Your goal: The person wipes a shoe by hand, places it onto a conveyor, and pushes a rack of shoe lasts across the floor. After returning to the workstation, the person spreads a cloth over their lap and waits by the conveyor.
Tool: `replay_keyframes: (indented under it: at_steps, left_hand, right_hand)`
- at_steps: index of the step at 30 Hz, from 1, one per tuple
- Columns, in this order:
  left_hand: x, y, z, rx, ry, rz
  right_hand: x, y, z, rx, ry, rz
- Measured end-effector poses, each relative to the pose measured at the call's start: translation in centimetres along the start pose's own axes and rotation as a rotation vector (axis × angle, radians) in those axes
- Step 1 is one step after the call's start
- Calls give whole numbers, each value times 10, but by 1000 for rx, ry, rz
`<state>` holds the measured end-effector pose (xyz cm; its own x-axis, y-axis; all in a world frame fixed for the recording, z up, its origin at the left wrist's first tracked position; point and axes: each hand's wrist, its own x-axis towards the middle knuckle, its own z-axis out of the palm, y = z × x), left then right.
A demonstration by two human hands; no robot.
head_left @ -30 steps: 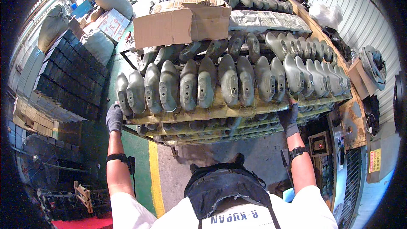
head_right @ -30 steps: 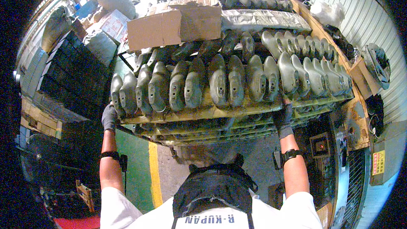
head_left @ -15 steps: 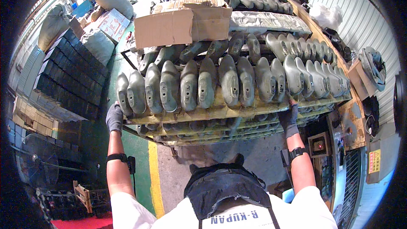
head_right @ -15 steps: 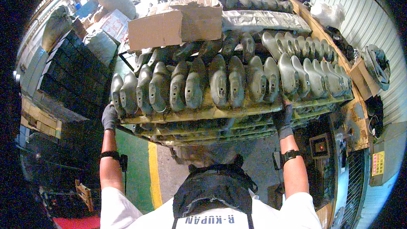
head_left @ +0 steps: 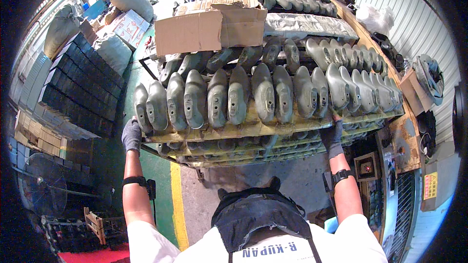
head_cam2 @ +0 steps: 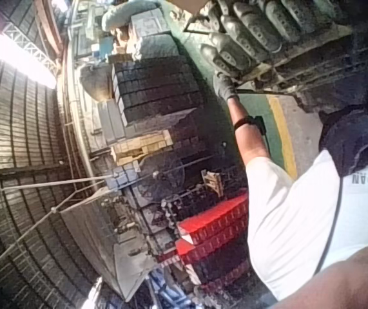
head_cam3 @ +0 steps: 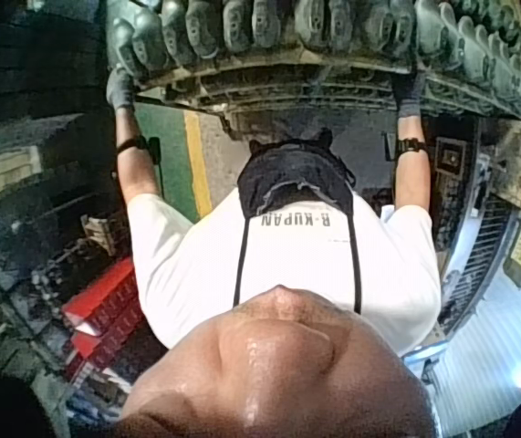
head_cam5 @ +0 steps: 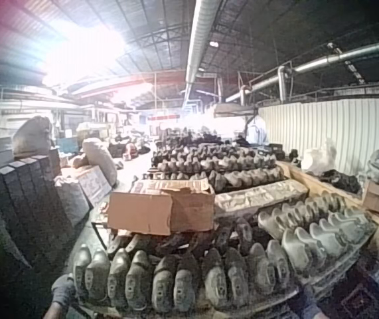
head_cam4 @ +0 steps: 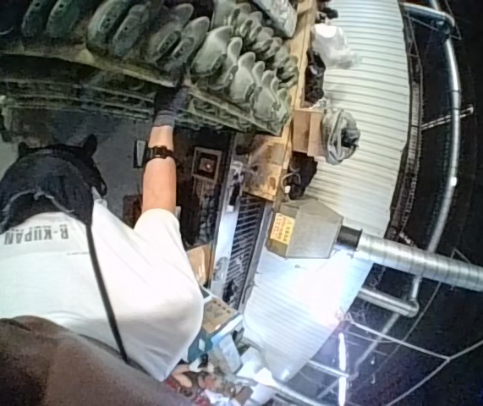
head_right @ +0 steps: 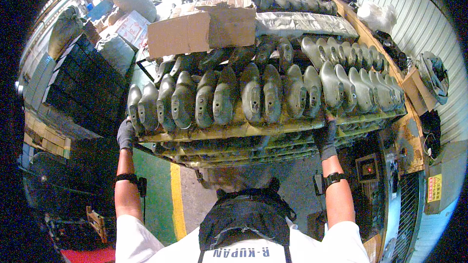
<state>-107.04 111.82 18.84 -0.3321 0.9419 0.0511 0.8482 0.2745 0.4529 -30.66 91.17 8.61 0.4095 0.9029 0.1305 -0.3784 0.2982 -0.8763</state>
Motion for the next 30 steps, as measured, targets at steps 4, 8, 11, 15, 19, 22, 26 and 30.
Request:
replay_keyframes:
  at_steps: [4,8,11,15,19,22,26,30]
  left_hand:
    - [-1,0,0,-6,12,36]
    - [-1,-1,0,-16,10,42]
    - [-1,0,0,14,10,40]
    - [-5,3,-2,-13,24,26]
    - [-10,8,-5,-13,40,20]
    - [-11,10,-6,-5,35,12]
    - [-10,10,-7,15,27,14]
    - [-9,9,-5,34,27,15]
  right_hand:
    - [5,7,-13,-202,-1,-78]
    - [4,9,-12,-315,92,-101]
    - [-1,0,1,-14,12,-9]
    - [-7,-15,22,221,44,106]
    - [-7,-19,28,283,46,121]
    - [-5,-13,20,240,38,95]
    - [-1,0,4,68,45,23]
    - [4,7,-7,8,-7,-11]
